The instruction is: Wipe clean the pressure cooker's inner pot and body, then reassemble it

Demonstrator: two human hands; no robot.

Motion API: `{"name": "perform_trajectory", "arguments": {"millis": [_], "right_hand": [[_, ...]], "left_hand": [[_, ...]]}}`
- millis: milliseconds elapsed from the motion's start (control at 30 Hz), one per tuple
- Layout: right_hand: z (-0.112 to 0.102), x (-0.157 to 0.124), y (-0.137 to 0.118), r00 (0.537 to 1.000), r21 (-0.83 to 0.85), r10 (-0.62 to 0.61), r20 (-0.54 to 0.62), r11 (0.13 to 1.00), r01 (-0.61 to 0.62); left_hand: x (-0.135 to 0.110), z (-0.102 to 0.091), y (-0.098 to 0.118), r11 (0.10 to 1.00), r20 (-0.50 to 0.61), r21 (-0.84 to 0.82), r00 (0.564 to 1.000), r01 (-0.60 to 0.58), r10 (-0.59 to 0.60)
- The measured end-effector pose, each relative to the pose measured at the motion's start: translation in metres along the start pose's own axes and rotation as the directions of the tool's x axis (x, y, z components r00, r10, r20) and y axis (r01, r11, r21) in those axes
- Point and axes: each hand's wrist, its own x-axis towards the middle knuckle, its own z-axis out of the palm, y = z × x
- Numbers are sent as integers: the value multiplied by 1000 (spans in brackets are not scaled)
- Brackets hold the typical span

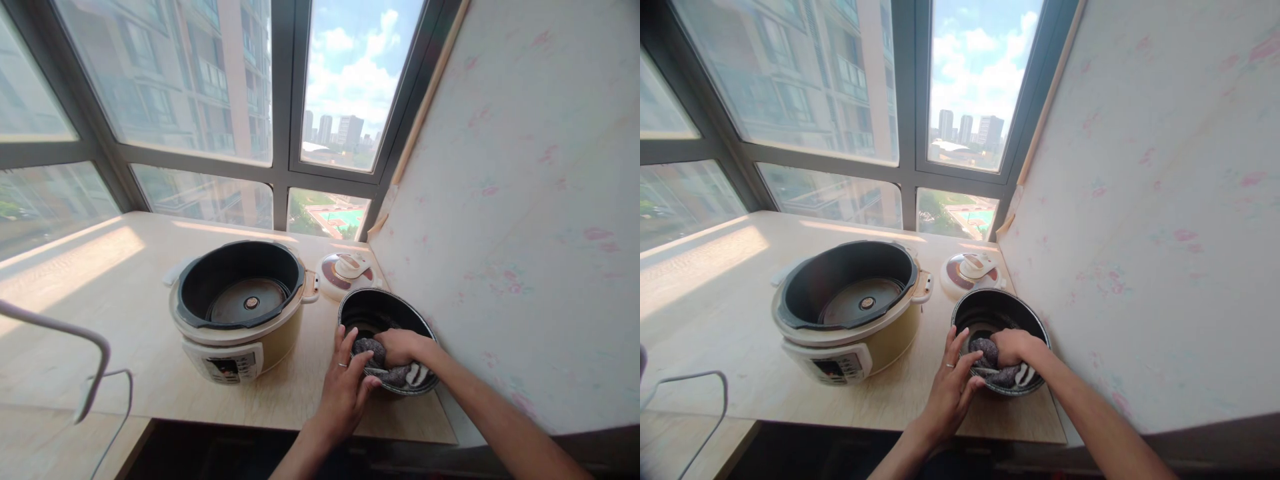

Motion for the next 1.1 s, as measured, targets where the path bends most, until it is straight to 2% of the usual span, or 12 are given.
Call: {"name": "perform_trajectory", "arguments": {"millis": [200,333,433,533,733,833,933,1000,1033,1100], "right_hand": [[-5,-13,0,996,42,10,-87,999,-6],[-14,-25,-1,981,167,1,-192,986,32],[-22,-36,-2,952,294,42,-304,954,52],[-26,-46,-3,901,406,96,-424,909,94],[-24,-57,0,705,624,262,-659,713,319],[-26,-64,-5,610,661,345,-713,621,421],[-33,-72,-16,529,697,456,-716,512,501],[-38,-78,-27,506,716,511,-695,424,554],[-40,-81,-34,512,725,524,-680,381,574],[-44,-86,-50,552,741,513,-657,304,599]], "left_hand": [[1,-2,1,1000,5,9,1000,-4,4],[2,-4,2,1000,25,23,1000,0,0],[2,-8,2,1000,50,18,999,0,-1],[3,-13,2,1000,54,-23,999,-3,4],[1,-27,14,1000,-3,-31,1000,-4,4],[1,-34,26,998,-71,-57,997,11,-15],[0,-42,37,992,-149,-122,987,42,-60],[-1,-47,43,978,-145,-200,985,67,-98],[-2,-49,46,964,-121,-251,986,85,-118],[-4,-53,52,924,-69,-362,985,124,-159]]}}
